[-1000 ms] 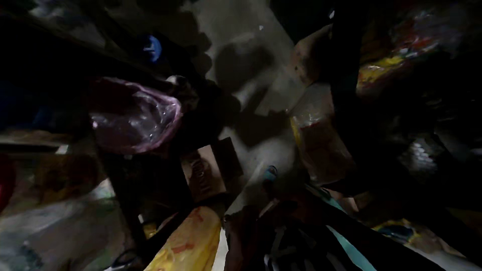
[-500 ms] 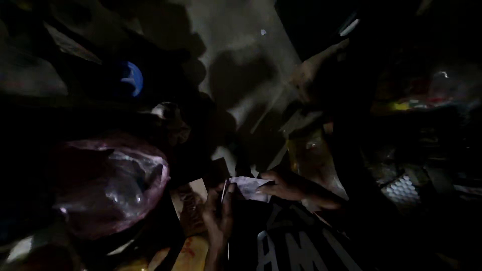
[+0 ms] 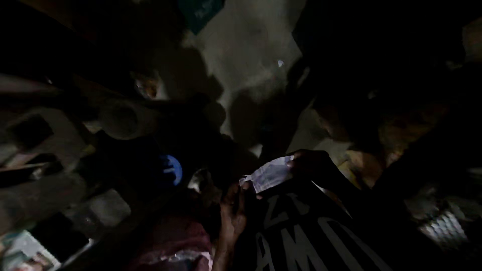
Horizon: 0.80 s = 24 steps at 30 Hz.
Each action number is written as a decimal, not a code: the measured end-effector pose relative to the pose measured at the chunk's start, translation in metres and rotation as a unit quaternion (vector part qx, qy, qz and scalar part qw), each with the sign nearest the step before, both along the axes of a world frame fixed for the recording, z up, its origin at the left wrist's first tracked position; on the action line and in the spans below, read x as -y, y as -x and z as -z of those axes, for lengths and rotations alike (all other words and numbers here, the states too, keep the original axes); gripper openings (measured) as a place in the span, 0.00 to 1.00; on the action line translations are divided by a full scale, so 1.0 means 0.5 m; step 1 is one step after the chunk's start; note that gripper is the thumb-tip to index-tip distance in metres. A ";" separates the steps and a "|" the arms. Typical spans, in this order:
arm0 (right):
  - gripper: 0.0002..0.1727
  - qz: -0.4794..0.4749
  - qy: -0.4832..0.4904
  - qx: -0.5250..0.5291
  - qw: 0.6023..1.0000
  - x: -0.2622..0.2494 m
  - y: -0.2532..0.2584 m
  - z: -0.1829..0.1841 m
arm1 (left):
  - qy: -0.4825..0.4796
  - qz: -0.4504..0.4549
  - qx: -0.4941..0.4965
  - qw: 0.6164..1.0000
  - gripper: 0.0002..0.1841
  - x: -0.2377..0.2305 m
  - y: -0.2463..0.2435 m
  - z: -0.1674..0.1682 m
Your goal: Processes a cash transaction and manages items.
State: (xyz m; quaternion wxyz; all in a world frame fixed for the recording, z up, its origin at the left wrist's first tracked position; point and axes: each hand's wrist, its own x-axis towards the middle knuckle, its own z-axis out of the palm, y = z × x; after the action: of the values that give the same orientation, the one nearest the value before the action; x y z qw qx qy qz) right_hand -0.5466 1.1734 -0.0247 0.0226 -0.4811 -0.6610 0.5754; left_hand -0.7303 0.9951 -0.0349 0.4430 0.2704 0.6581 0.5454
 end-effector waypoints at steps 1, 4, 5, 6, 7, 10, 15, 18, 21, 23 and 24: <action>0.07 0.003 0.004 -0.003 1.000 -0.060 0.030 0.007 | -0.012 0.001 0.003 1.000 0.11 -0.060 0.030 0.004; 0.05 0.003 0.015 -0.059 0.998 -0.242 0.134 0.018 | -0.025 -0.027 -0.030 0.999 0.11 -0.218 0.119 0.010; 0.06 -0.008 0.009 -0.091 0.996 -0.298 0.177 0.016 | -0.015 -0.039 -0.065 0.997 0.12 -0.262 0.154 0.001; 0.07 -0.026 -0.007 -0.116 0.993 -0.353 0.224 0.016 | -0.008 -0.053 -0.106 0.993 0.13 -0.307 0.192 -0.009; 0.09 -0.054 -0.019 -0.121 0.991 -0.409 0.270 0.012 | 0.000 -0.073 -0.138 0.988 0.13 -0.348 0.226 -0.020; 0.12 -0.162 -0.020 -0.075 0.984 -0.540 0.421 -0.047 | -0.004 -0.162 -0.118 0.980 0.10 -0.428 0.317 -0.057; 0.09 -0.252 -0.022 -0.215 0.943 -0.678 0.716 -0.055 | -0.040 -0.276 -0.087 0.956 0.07 -0.543 0.520 -0.060; 0.08 -0.265 -0.051 -0.267 0.925 -0.736 0.882 -0.038 | -0.026 -0.281 -0.103 0.954 0.09 -0.595 0.669 -0.057; 0.08 -0.280 -0.097 -0.284 0.912 -0.797 1.022 -0.063 | -0.049 -0.290 -0.119 0.948 0.10 -0.656 0.800 -0.075; 0.08 -0.285 -0.096 -0.304 0.904 -0.822 1.107 -0.085 | -0.064 -0.299 -0.168 0.937 0.10 -0.676 0.881 -0.092; 0.07 -0.288 -0.087 -0.313 0.901 -0.833 1.148 -0.093 | -0.070 -0.309 -0.188 0.930 0.10 -0.684 0.918 -0.101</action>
State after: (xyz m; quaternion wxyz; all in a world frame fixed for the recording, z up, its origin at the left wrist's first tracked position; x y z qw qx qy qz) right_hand -1.1208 1.5897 0.0219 0.1037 -0.0612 -0.7769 0.6180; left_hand -1.1890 1.3372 0.0155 0.1002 0.1814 0.7409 0.6389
